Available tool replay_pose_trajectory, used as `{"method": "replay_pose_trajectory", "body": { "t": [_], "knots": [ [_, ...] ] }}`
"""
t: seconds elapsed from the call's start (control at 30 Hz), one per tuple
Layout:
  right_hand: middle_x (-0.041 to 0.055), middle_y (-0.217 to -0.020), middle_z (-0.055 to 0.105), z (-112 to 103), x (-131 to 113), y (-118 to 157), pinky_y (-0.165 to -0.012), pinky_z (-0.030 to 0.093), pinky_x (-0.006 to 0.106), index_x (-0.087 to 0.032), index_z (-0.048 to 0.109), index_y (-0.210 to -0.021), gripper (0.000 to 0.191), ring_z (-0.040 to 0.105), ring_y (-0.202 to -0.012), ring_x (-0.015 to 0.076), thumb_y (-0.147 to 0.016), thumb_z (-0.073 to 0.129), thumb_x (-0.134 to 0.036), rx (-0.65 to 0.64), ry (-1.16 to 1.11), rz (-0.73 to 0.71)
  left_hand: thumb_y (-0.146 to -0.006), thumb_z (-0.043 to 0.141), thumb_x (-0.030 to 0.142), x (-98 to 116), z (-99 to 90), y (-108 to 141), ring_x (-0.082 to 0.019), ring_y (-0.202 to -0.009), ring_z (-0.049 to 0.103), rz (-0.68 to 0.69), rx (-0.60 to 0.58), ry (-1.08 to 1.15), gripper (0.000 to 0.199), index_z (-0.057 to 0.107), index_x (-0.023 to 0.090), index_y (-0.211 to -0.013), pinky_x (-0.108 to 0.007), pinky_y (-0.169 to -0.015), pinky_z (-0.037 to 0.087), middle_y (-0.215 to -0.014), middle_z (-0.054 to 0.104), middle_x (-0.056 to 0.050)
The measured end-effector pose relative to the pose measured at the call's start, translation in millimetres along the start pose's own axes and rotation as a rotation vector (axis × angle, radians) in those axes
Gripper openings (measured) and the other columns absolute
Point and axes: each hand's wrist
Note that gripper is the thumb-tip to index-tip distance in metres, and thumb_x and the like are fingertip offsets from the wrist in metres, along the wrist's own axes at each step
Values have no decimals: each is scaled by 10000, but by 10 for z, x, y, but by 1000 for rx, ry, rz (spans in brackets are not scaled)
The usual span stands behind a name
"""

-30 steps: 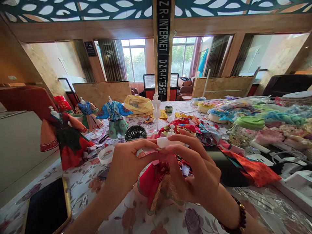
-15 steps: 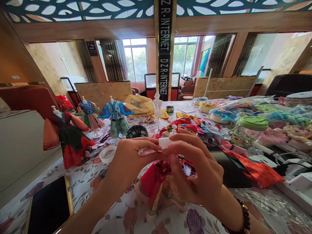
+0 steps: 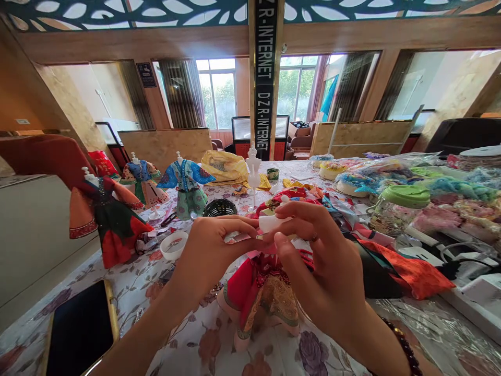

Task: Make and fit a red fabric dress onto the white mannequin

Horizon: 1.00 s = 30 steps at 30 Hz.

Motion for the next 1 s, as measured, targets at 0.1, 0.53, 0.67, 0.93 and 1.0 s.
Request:
{"method": "replay_pose_trajectory", "body": {
  "t": [0.1,0.53,0.67,0.93,1.0],
  "knots": [
    [-9,-944,632,27,-18,-23,-695,520,237,-275,568,-1065,280,626,-751,126,-831,602,-126,45,-37,-3,-678,767,107,13,6,-7,-118,-757,694,-26,-7,5,68,737,166,-661,-181,-737,529,-806,760,-7],
    [15,-908,652,-87,-13,-159,-864,507,345,-238,622,-990,223,596,-940,197,-805,656,-118,-143,384,-415,-657,724,44,-32,-49,-29,-117,-725,677,-91,-112,71,136,736,180,-662,-201,-719,506,-755,753,13],
    [55,-1019,653,-194,61,-216,-949,475,413,-217,636,-976,180,561,-1057,237,-823,648,-122,-279,572,-648,-659,715,69,-44,-79,-52,-142,-721,677,-103,-139,56,132,739,198,-677,-244,-730,515,-744,747,11],
    [76,-1122,618,-244,34,-175,-991,456,423,-205,626,-1073,234,521,-1147,248,-868,571,-105,-330,613,-642,-673,730,115,-77,-97,-51,-142,-714,677,-96,-170,74,95,752,198,-713,-245,-727,510,-740,744,7],
    [68,-1033,637,-201,24,-195,-958,479,408,-211,639,-981,146,553,-1084,237,-868,587,-135,-275,616,-646,-683,746,162,-60,-102,-44,-147,-713,676,-101,-164,67,47,752,200,-710,-244,-710,507,-721,739,11]
  ]
}}
Point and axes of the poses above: each hand's wrist, its own y-axis away from the middle knuckle, its own z-axis out of the palm, x = y × z
